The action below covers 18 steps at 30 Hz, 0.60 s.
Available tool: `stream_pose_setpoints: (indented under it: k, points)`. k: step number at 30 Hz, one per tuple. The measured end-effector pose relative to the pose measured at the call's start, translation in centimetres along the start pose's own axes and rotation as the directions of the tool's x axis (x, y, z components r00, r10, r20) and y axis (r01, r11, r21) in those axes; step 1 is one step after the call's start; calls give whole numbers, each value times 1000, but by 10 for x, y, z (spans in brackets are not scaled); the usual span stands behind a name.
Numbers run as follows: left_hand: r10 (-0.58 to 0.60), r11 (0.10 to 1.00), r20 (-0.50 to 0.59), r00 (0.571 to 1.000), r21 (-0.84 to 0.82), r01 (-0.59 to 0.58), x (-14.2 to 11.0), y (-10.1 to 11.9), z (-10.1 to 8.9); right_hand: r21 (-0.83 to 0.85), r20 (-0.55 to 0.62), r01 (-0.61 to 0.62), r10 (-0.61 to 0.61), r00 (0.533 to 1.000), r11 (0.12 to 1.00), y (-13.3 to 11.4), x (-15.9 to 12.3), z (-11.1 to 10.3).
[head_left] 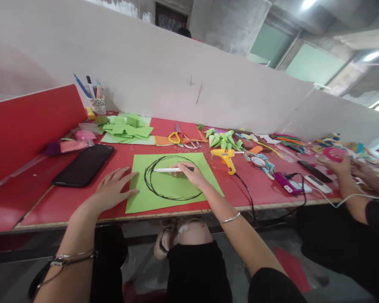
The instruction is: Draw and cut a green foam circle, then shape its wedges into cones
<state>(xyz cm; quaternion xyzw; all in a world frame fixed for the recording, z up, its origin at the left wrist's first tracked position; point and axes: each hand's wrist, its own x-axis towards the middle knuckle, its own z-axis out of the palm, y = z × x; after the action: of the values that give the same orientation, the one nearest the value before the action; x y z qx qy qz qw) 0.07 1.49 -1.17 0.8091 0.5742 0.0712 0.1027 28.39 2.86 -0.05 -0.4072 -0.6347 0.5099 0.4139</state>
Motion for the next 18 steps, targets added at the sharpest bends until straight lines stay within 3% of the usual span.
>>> stream_pose_setpoints:
  k: [4, 10, 18]
  points:
    - [-7, 1000, 18, 1000, 2, 7, -1, 1, -2, 11, 64, 15, -15, 998, 1000, 0, 0, -4]
    - [-14, 1000, 26, 1000, 5, 14, -1, 2, -2, 66, -59, 25, -21, 998, 998, 4, 2, -3]
    - [-7, 1000, 10, 1000, 1, 7, 0, -1, 0, -41, 88, 37, -34, 996, 998, -3, -2, -3]
